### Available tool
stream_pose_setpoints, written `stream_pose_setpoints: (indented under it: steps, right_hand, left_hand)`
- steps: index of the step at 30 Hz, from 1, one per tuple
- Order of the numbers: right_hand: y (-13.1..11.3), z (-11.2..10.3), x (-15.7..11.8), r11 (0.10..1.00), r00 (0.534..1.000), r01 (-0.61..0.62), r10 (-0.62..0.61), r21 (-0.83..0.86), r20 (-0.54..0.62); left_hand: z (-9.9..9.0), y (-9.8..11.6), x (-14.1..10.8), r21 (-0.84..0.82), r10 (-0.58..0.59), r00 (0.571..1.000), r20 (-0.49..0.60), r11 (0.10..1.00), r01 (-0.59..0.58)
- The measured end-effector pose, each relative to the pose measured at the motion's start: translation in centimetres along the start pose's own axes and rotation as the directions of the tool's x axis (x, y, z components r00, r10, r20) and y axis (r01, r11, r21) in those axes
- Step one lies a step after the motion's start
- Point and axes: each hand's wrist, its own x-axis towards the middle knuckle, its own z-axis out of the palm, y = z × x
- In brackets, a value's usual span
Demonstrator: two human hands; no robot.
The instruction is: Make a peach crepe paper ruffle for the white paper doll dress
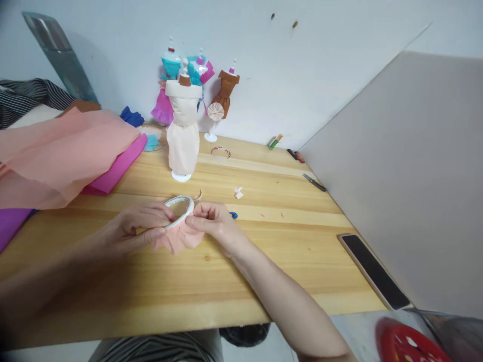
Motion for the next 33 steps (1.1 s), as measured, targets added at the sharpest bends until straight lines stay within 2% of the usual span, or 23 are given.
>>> stream_pose_setpoints:
  steps: [3,6,13,18,33]
  right_hand:
    - [-0.13,-0.05,-0.03,0.997,0.995,0.059,-0.062,-0.039,-0.079]
    - [0.09,0.10,-0.10,0.989,0.986,0.114,-0.124,-0.091,-0.111]
    - [0.04,0.83,-0.58,0.950,0.966,0.227,-0.247,-0.214,-0.075]
    - [-0.03,0.87,-0.60,0.956,0.974,0.202,-0.219,-0.213,-0.058]
    - [0.61,0.58,-0.26,0.988,0.981,0.112,-0.128,-0.109,-0.147]
  left_hand:
    - [-0.21,-0.01,-0.02,-0.034,-0.034,0.999,0.027,0.999,0.035]
    - [-0.30,0.00,0.04,-0.056,-0.041,0.999,0.025,0.998,0.042]
    - [-0.20,-0.09,0.10,-0.085,0.000,1.000,0.015,0.996,0.002]
    - [-0.27,0.18,0.34,-0.076,0.022,1.000,0.012,0.997,-0.021]
    - [0.02,0.29,0.32,0.005,0.051,0.999,0.001,0.999,-0.051]
